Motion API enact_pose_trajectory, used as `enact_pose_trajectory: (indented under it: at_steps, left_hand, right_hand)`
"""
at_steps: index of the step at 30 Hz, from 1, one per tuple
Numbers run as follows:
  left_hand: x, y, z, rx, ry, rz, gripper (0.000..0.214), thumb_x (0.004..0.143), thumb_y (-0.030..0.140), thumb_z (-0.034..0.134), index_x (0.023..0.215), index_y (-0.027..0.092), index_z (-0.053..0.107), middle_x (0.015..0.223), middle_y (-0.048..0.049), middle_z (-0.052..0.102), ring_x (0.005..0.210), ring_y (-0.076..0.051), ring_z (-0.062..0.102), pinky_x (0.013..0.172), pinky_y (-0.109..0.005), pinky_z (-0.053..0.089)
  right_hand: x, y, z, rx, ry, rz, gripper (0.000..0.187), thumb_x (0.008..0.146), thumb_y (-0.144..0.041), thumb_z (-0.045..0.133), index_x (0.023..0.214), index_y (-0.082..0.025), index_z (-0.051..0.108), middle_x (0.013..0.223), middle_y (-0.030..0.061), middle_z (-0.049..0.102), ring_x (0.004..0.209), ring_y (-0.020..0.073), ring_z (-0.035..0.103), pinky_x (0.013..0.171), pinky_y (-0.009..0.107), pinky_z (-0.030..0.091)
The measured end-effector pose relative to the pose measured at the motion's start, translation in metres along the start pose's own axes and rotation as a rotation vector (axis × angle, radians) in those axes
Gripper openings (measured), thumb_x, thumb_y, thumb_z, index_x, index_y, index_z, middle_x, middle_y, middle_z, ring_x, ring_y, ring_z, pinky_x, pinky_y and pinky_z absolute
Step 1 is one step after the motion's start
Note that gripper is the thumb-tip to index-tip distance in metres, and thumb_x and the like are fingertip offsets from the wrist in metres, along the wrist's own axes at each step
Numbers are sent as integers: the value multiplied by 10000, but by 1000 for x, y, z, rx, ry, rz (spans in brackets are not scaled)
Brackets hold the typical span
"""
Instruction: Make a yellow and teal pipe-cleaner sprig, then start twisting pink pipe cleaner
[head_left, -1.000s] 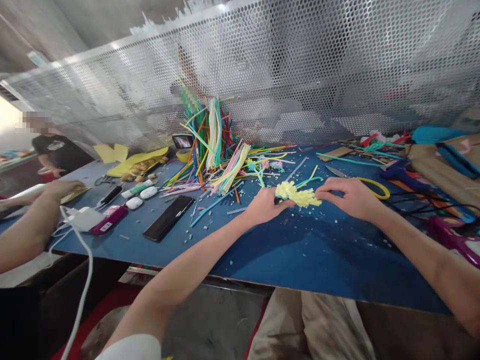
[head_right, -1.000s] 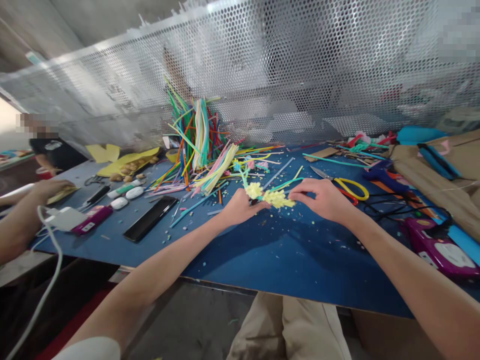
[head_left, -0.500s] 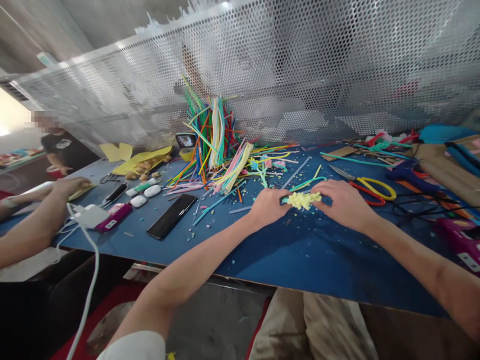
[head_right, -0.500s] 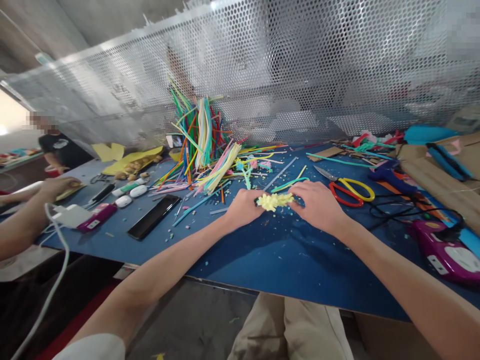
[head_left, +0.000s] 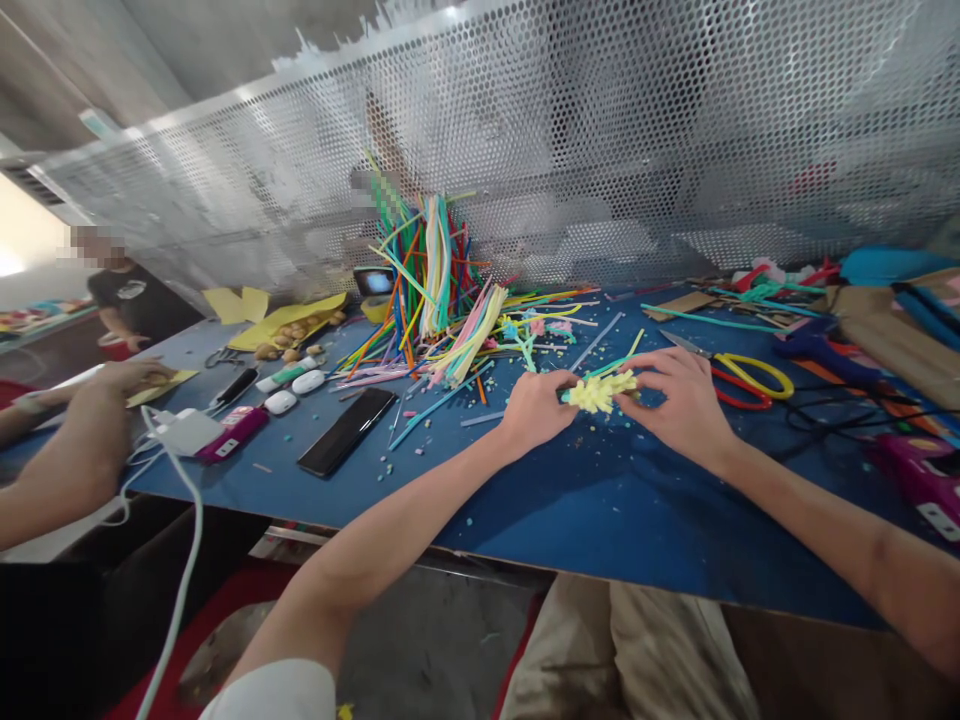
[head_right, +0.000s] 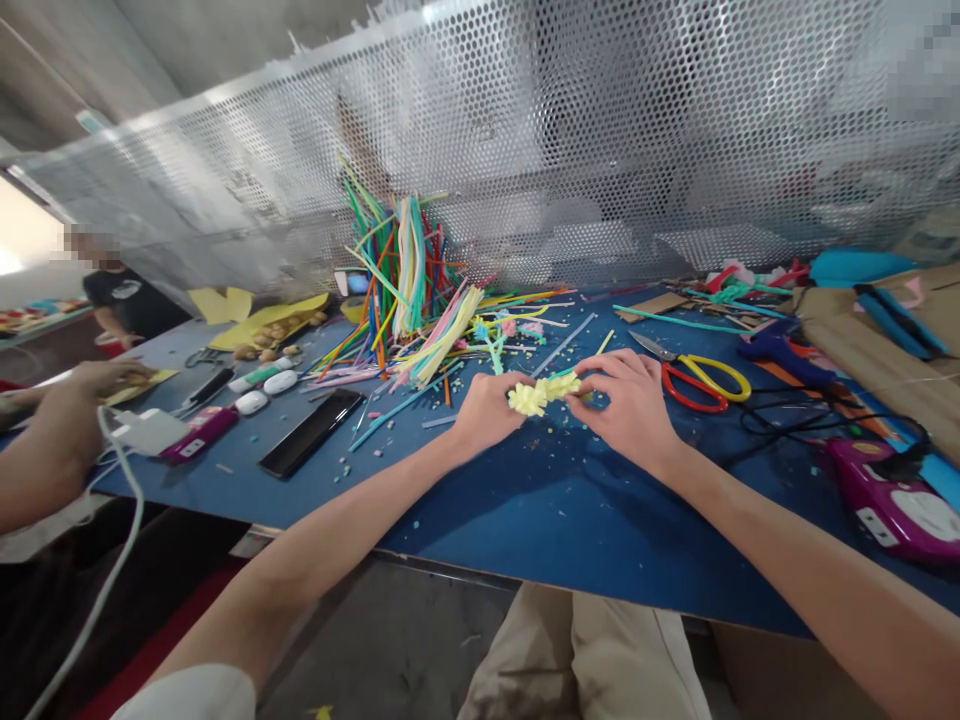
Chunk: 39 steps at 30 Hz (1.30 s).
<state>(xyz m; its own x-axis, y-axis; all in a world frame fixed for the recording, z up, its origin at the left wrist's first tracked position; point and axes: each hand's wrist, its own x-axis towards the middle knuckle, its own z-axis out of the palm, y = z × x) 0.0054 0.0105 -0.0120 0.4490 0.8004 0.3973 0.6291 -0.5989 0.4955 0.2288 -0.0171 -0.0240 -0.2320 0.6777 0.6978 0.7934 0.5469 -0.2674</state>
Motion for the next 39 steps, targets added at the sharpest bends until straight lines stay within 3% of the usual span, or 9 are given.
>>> enact_pose_trajectory:
  at_steps: [4,8,12,20,24,27,30,34,39]
  left_hand:
    - [1,-2,-2,21,-45,66,269,739,186,648,995,197,728,945,-21,757,837,-169,694,737,-239,495]
    - [0,-6,-1,170,-43,93,288,766,180,633,1027,264,721,938,4,742,858,-167,677,739,-248,478]
    - [-1,-8,-1,218,-75,148,242,830,220,601,1028,286,723,898,2,730,829,-150,657,708,-231,464]
    - [0,-9,-1,201,-125,179,305,815,192,607,1087,269,724,939,-23,731,868,-163,655,754,-240,477]
    - [0,-9,-1,189,-163,223,325,803,145,595,1071,264,733,941,-22,736,869,-161,646,741,-237,468]
    - [0,-8,-2,176,-184,225,323,799,135,591,1061,254,738,919,-25,735,857,-158,646,733,-231,468]
    - [0,-8,-3,160,-170,182,323,803,154,596,1080,248,732,924,-30,731,861,-162,655,747,-233,481]
    - [1,-8,-5,104,-149,172,340,820,166,583,1122,244,717,1009,-42,730,905,-170,660,804,-245,499]
    - [1,-8,-8,-10,-128,189,310,832,157,576,1097,214,726,1026,-49,737,926,-179,665,817,-252,501]
  right_hand:
    - [3,10,-2,211,-80,29,172,856,-288,591,705,-222,637,1002,46,719,968,244,619,914,465,447]
    - [5,17,-3,385,-179,140,131,839,-273,591,907,-250,700,991,28,716,904,203,653,851,390,523]
    - [5,18,-2,355,-311,78,213,797,-192,584,925,-283,728,989,3,727,923,193,661,866,373,526]
    - [5,20,-9,127,-343,-164,258,770,-123,557,962,-252,671,1033,14,727,975,223,650,895,434,440]
    - [5,17,-12,109,-413,-183,276,754,-103,549,959,-252,658,1037,10,726,984,222,651,928,448,409]
    - [6,14,-14,142,-438,-132,256,750,-111,554,935,-249,667,1016,13,727,982,227,649,949,452,406]
    - [8,13,-15,283,-475,11,175,814,-204,554,927,-240,683,986,23,728,919,209,658,879,389,471]
    - [9,22,-15,463,-576,225,290,906,-387,488,1051,-262,706,1034,27,732,890,206,671,748,324,526]
    - [7,30,-11,531,-650,292,301,865,-434,554,1022,-259,742,975,28,748,863,217,682,766,327,543]
